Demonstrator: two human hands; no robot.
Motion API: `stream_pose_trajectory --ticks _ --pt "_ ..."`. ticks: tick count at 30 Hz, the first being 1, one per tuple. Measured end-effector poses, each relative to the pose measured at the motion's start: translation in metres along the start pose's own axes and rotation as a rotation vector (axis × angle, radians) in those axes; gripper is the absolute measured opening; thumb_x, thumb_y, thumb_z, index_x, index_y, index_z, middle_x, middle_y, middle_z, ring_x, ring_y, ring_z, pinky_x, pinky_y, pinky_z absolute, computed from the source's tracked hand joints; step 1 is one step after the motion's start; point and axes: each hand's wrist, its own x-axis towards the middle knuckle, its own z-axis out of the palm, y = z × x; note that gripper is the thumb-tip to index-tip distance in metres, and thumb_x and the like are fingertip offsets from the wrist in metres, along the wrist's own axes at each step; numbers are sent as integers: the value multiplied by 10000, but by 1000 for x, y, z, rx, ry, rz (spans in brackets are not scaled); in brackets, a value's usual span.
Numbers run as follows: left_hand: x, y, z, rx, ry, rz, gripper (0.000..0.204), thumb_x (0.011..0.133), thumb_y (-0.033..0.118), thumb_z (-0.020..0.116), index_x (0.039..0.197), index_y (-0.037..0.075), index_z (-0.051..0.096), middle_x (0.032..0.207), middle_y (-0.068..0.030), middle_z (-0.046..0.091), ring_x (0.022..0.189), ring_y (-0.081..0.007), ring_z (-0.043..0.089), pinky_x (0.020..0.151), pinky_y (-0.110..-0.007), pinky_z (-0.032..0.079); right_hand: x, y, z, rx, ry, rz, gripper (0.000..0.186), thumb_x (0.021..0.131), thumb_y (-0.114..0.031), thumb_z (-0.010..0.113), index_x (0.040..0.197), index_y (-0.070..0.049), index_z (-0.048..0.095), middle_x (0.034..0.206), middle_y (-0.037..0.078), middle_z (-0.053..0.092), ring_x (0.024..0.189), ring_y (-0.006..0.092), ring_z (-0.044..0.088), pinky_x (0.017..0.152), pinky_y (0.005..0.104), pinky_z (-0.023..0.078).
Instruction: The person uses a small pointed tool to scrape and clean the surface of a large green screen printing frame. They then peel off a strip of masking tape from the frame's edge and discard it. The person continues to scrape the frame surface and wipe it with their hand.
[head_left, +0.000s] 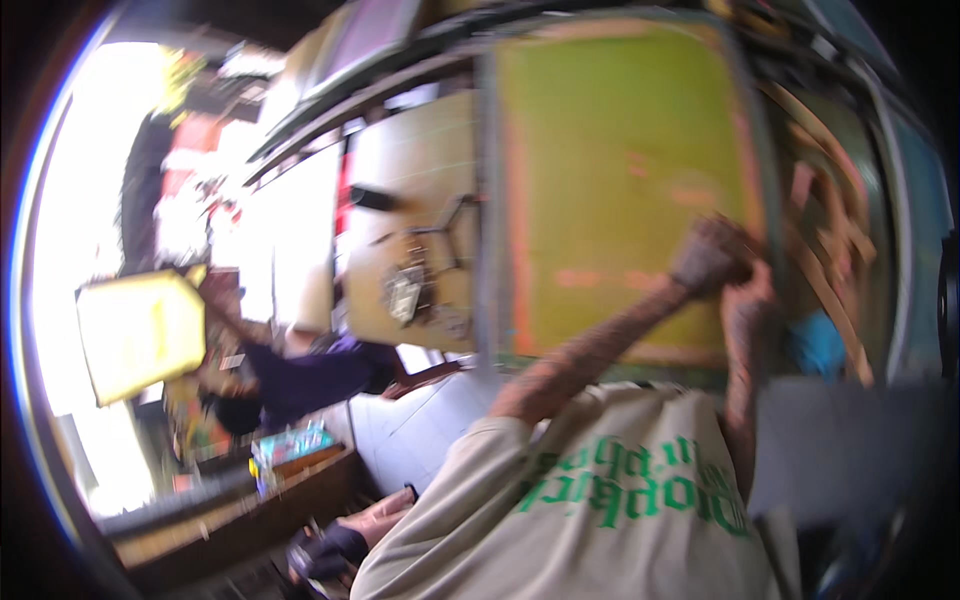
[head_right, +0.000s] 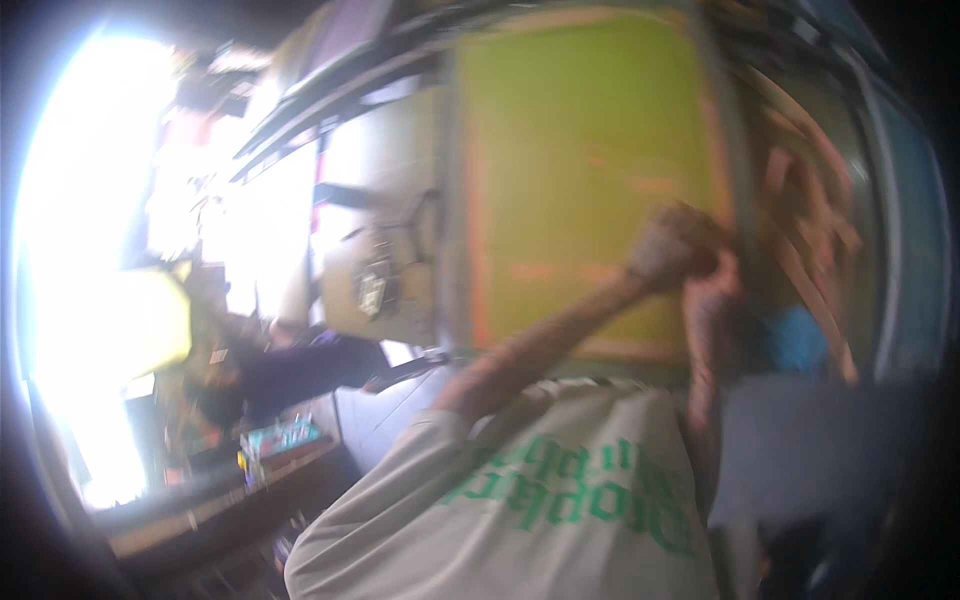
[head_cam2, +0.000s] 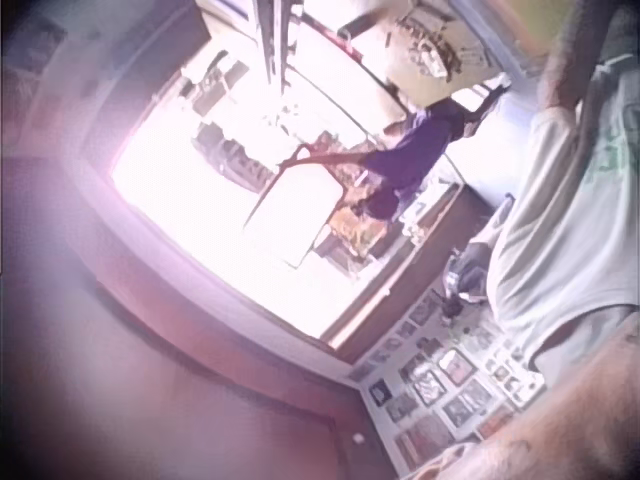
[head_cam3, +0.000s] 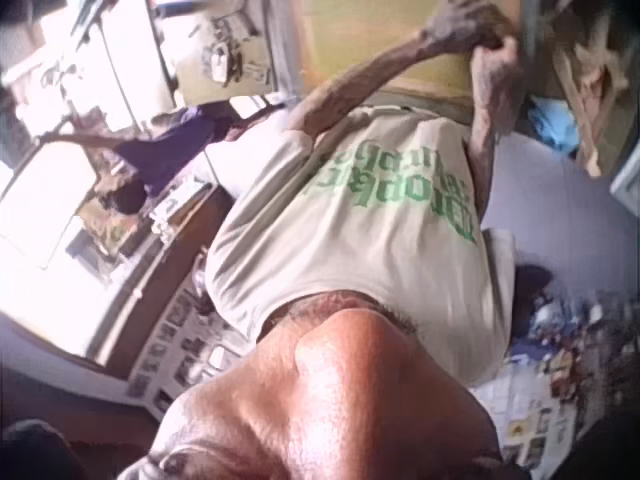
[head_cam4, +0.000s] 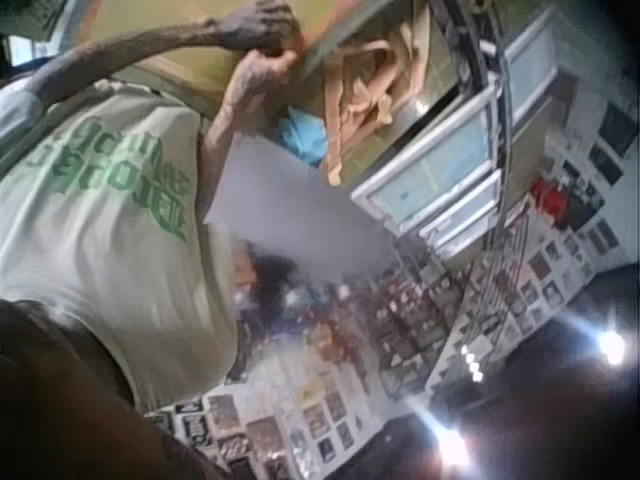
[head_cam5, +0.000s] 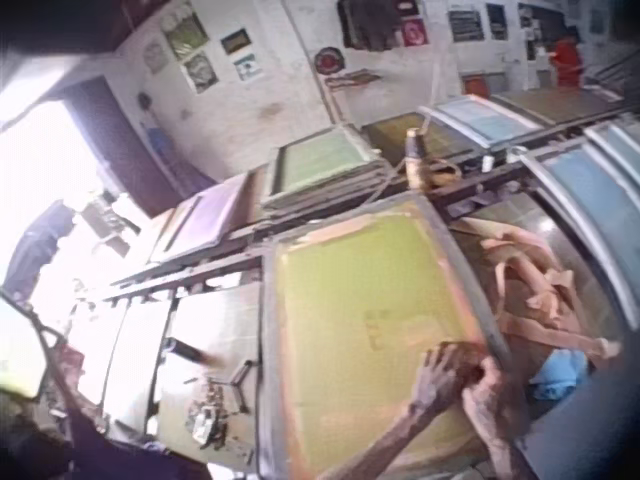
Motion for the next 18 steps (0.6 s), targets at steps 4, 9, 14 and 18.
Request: stream_pose_trajectory --ticks 4,9,14,18 --pt "7 -8 23 187 -54 19 158 754 323 670 794 174 707 901 -25 640 951 -244 591 784 -424 472 -1 -18 -33 -193 -213 28 274 918 -91 675 1178 -28 619 1028 274 706 1001 456 681 793 496 558" --pt "26 -11 18 222 -265 120 97 776 260 666 772 175 712 904 -14 628 959 -233 606 746 -377 512 8 -11 -36 -248 -235 -23 291 944 -130 639 1196 12 608 1052 300 685 1005 486 657 823 509 525" --pt "27 -21 18 200 -320 179 103 764 233 674 744 137 703 855 -23 632 894 -250 640 669 -391 561 10 8 -30 -107 -227 -100 259 943 -109 636 1164 25 623 1052 290 684 1020 474 656 818 508 519" --pt "33 -25 26 179 -311 280 94 768 217 669 780 129 699 866 -28 643 887 -256 650 665 -402 566 17 49 -17 -202 -254 -76 293 925 -123 663 1180 16 624 1043 272 690 1015 467 658 819 511 526"
